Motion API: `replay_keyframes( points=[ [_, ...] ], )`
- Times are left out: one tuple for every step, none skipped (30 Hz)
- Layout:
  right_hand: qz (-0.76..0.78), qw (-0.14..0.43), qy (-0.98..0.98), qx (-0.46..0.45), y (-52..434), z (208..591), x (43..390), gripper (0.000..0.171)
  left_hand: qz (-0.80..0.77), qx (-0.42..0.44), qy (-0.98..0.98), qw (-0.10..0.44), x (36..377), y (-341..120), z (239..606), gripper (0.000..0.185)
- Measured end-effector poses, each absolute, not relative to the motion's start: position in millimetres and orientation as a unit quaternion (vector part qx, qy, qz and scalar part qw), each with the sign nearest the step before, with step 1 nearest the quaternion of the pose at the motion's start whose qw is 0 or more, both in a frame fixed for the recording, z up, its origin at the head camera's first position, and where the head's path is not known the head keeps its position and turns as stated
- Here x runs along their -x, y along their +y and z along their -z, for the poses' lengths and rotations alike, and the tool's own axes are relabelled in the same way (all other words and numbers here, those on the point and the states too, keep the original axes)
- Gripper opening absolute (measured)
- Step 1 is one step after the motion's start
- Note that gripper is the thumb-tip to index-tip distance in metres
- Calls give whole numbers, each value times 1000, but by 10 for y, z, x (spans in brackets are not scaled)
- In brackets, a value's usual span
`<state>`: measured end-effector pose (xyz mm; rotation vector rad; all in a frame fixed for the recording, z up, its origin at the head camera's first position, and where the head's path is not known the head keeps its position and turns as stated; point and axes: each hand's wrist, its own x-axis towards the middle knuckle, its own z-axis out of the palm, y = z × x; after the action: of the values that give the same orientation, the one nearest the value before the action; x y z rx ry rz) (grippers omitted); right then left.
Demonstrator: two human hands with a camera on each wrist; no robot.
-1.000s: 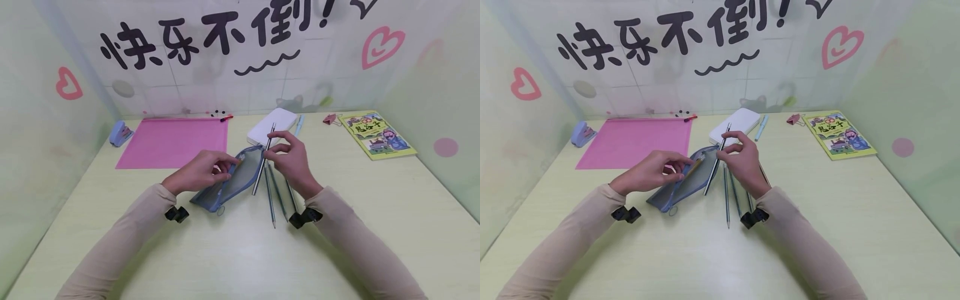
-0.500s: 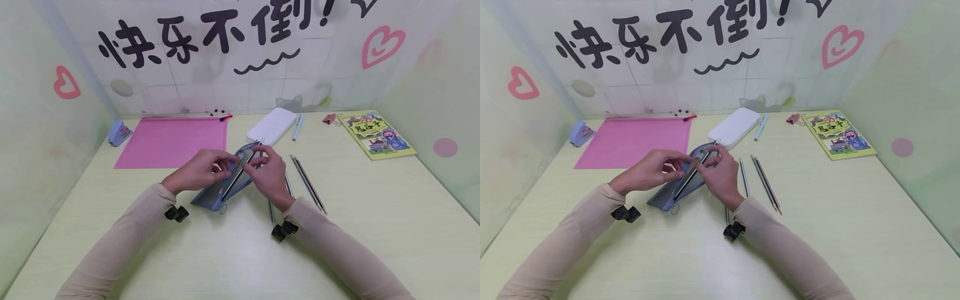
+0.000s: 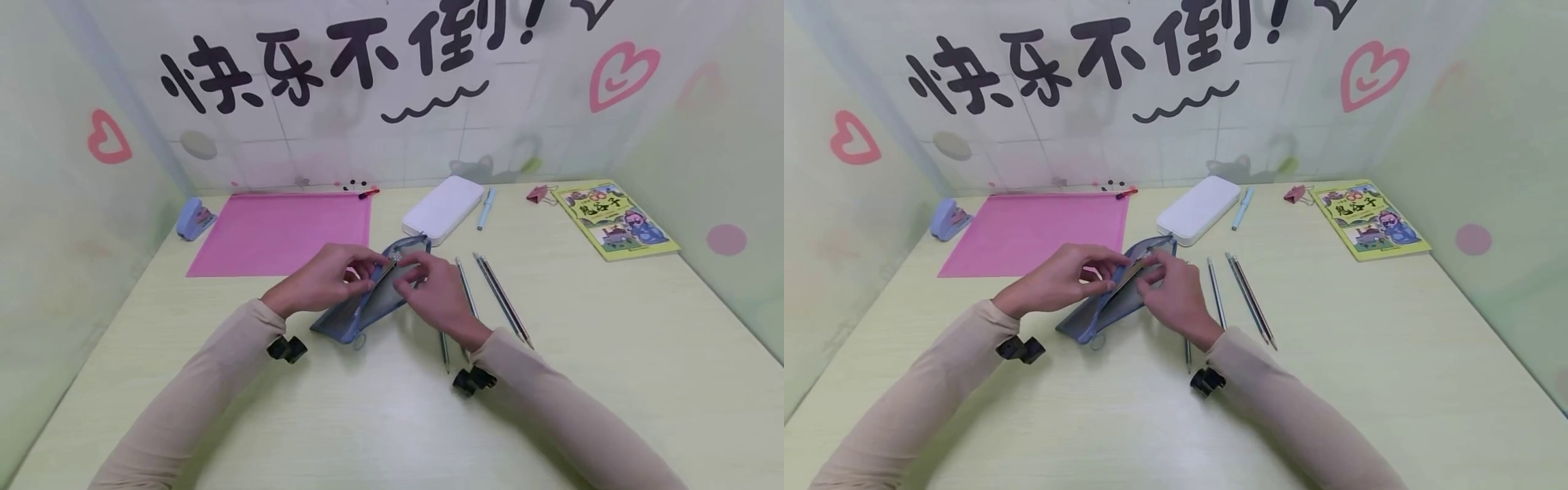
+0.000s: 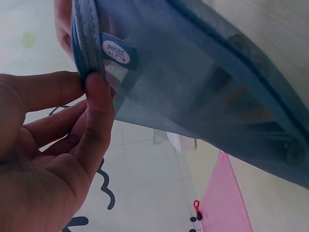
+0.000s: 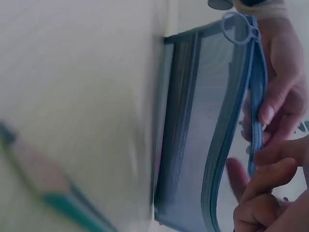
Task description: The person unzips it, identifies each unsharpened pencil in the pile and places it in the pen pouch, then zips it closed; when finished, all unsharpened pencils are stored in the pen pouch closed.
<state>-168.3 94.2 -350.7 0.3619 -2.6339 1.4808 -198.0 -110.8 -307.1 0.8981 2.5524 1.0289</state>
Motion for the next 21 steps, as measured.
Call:
replay_keyframes(
  points=[
    [-483,44,-865,-132,982,3500,1672,24,-353,-307,875,123,1982,-1109,3072,43],
    [-480,34,-864,-146,1019,3493,1657,19,-354,-306,875,123,1987,-1111,3075,43],
    [-478,18,-863,-161,1049,3484,1638,15,-355,-306,875,122,1992,-1113,3079,43],
    [-478,-4,-860,-176,1069,3472,1614,12,-357,-306,874,122,1998,-1116,3081,43],
    [-480,-30,-857,-186,1080,3450,1582,11,-357,-307,874,121,2003,-1117,3084,42],
    [-486,-64,-851,-189,1082,3433,1549,12,-358,-308,873,120,2006,-1118,3084,42],
    [-491,-96,-845,-187,1074,3415,1515,13,-357,-309,873,119,2008,-1118,3084,42],
    [-498,-126,-839,-180,1057,3399,1479,16,-357,-309,874,118,2010,-1117,3085,42],
    [-502,-150,-834,-173,1032,3385,1445,21,-356,-309,874,117,2011,-1115,3086,42],
    [-507,-169,-829,-164,998,3377,1411,24,-355,-309,874,116,2011,-1117,3086,42],
    [-513,-183,-824,-155,959,3368,1377,28,-354,-309,875,115,2011,-1118,3088,42],
    [-519,-195,-819,-147,921,3369,1347,31,-354,-308,876,114,2007,-1118,3088,42],
    [-522,-198,-816,-147,881,3377,1322,34,-354,-309,876,113,2010,-1118,3093,42],
    [-523,-200,-815,-147,842,3387,1299,36,-354,-308,876,112,2009,-1118,3098,42],
    [-523,-202,-814,-150,805,3403,1278,38,-354,-308,876,111,2011,-1119,3104,42],
    [-523,-201,-815,-150,772,3419,1259,39,-354,-307,877,110,2010,-1118,3110,42],
    [-521,-195,-817,-151,743,3434,1245,40,-354,-306,877,109,2008,-1117,3116,42],
    [-518,-187,-820,-153,717,3451,1232,41,-355,-306,877,108,2006,-1116,3121,42],
    [-516,-178,-823,-155,695,3464,1221,41,-355,-307,876,107,2009,-1116,3130,41],
    [-512,-169,-827,-157,677,3474,1212,41,-356,-307,876,106,2003,-1116,3132,41],
    [-510,-161,-830,-160,663,3481,1207,41,-356,-308,876,105,2001,-1117,3136,41]
  ],
)
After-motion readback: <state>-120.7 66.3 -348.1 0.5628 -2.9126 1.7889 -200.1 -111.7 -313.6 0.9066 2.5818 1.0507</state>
